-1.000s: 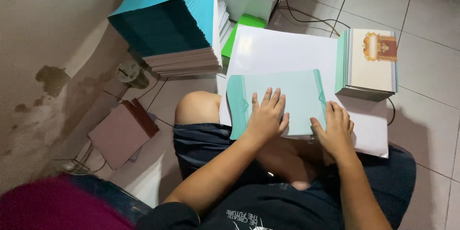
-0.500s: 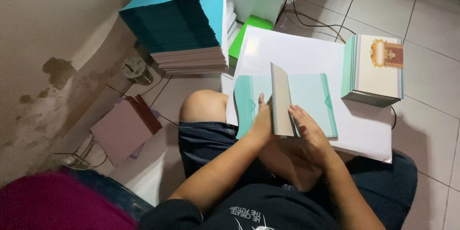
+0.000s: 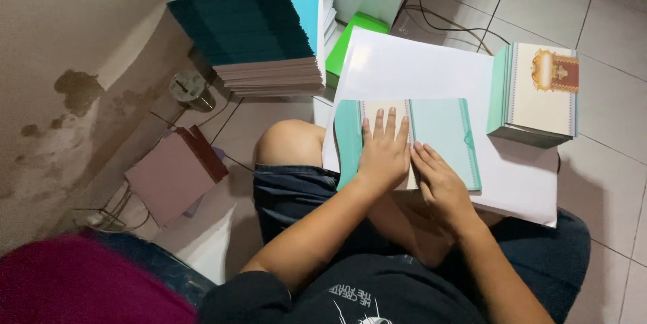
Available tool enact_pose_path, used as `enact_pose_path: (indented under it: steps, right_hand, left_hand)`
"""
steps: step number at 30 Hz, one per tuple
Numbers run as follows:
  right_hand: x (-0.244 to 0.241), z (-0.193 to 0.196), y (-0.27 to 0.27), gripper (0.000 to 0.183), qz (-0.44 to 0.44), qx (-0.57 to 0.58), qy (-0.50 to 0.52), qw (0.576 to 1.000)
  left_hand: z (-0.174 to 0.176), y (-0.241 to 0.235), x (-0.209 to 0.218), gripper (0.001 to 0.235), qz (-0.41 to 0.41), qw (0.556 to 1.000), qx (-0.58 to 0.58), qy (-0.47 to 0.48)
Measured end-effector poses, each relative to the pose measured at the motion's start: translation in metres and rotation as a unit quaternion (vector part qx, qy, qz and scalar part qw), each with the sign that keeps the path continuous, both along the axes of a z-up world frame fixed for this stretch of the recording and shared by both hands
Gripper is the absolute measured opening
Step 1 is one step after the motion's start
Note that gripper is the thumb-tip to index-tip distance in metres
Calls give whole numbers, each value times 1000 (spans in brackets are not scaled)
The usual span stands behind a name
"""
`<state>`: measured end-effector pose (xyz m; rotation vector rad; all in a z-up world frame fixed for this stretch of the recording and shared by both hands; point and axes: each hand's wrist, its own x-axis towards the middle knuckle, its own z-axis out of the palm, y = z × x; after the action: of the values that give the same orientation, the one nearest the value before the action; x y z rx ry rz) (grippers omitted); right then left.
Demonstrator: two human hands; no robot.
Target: Folding paper inserts and stacking them with invitation cards on the floor.
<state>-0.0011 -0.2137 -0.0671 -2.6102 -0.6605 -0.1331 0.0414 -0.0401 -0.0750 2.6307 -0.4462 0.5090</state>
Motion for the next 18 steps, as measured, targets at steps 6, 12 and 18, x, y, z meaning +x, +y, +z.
enact_pose_path:
  steps: [6,12,18]
  right_hand:
    - [62,-29,-7,71,15,-103,3,995]
    - [122,-32,6,68,16,-119,-33,992]
    - [89,-26,6,71,-8,-137,-10,990]
  left_hand:
    - [-12,-5,2,59,-3,1000,-6,-5]
    - [-10,-4,4,64,1,1000,12,5]
    - [-21,-3,13,66,70,997,3,15]
